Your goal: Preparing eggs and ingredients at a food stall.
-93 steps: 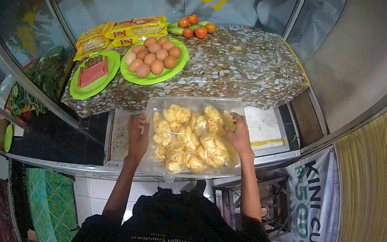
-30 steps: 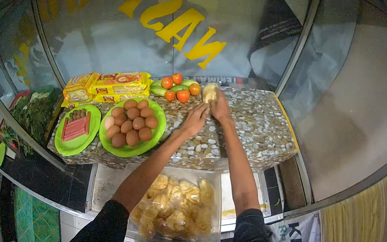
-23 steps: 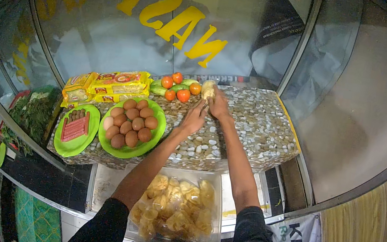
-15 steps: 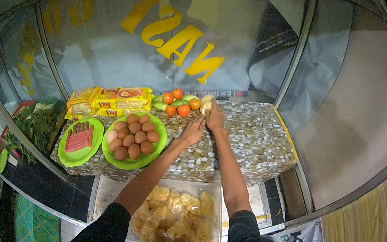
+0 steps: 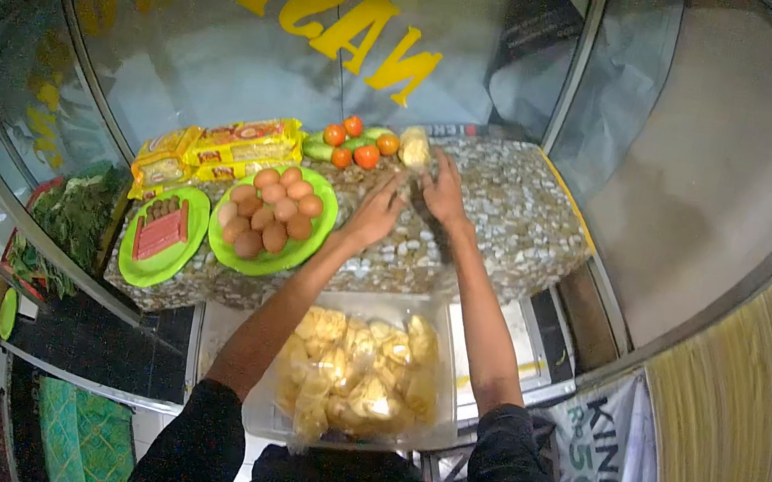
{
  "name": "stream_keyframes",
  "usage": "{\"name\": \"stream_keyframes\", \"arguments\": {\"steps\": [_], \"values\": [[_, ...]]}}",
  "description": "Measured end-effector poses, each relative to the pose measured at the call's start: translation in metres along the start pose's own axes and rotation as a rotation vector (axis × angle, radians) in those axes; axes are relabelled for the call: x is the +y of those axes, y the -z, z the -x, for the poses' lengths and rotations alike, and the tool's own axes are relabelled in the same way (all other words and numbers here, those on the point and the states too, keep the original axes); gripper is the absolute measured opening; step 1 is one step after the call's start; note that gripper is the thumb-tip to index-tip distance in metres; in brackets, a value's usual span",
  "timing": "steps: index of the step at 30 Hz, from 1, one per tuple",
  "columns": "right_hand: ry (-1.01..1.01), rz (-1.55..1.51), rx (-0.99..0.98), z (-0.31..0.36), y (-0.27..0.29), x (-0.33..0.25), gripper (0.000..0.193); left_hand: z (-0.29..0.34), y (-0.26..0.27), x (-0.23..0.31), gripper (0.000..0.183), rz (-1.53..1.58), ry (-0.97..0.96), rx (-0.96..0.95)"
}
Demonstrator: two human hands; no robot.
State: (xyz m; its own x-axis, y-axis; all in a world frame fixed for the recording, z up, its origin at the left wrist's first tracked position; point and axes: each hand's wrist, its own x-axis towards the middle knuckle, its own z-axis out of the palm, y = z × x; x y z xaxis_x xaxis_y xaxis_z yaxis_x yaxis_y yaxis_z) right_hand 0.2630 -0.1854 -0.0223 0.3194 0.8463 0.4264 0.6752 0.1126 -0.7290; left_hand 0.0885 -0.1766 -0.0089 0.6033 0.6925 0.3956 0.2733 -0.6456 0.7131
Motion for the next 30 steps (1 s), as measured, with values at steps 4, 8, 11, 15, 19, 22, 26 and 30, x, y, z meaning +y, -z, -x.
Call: {"name": "stream_keyframes", "arguments": {"steps": [4,8,11,15,19,22,26,30], "values": [[0.048,0.077,0.045,0.048,0.015,-0.033,0.054,0.028,0.010,0.019,0.046,0.034,-0.050,-0.013],[0.037,0.122,0.019,0.094,0.029,-0.068,0.051,0.067,0.025,0.030,0.043,0.083,-0.081,-0.005],[-0.046,-0.039,-0.055,0.140,0.039,-0.085,0.050,0.101,0.040,0.043,0.043,0.185,-0.050,-0.004],[-0.183,-0.204,-0.566,0.204,0.046,-0.105,0.060,0.172,0.043,0.032,0.041,0.324,0.071,-0.113],[-0.377,-0.094,-0.980,0.276,0.041,-0.093,0.074,0.219,0.037,0.025,0.034,0.676,0.408,-0.665],[-0.328,-0.057,-1.026,0.299,0.026,-0.090,0.074,0.246,0.026,0.013,0.034,0.551,0.389,-0.821],[-0.431,-0.042,-0.934,0.301,0.033,-0.100,0.068,0.258,0.024,0.021,0.042,0.560,0.430,-0.730],[-0.473,-0.290,-0.552,0.298,0.037,-0.117,0.058,0.257,0.024,0.015,0.050,0.799,0.376,-0.505]]}}
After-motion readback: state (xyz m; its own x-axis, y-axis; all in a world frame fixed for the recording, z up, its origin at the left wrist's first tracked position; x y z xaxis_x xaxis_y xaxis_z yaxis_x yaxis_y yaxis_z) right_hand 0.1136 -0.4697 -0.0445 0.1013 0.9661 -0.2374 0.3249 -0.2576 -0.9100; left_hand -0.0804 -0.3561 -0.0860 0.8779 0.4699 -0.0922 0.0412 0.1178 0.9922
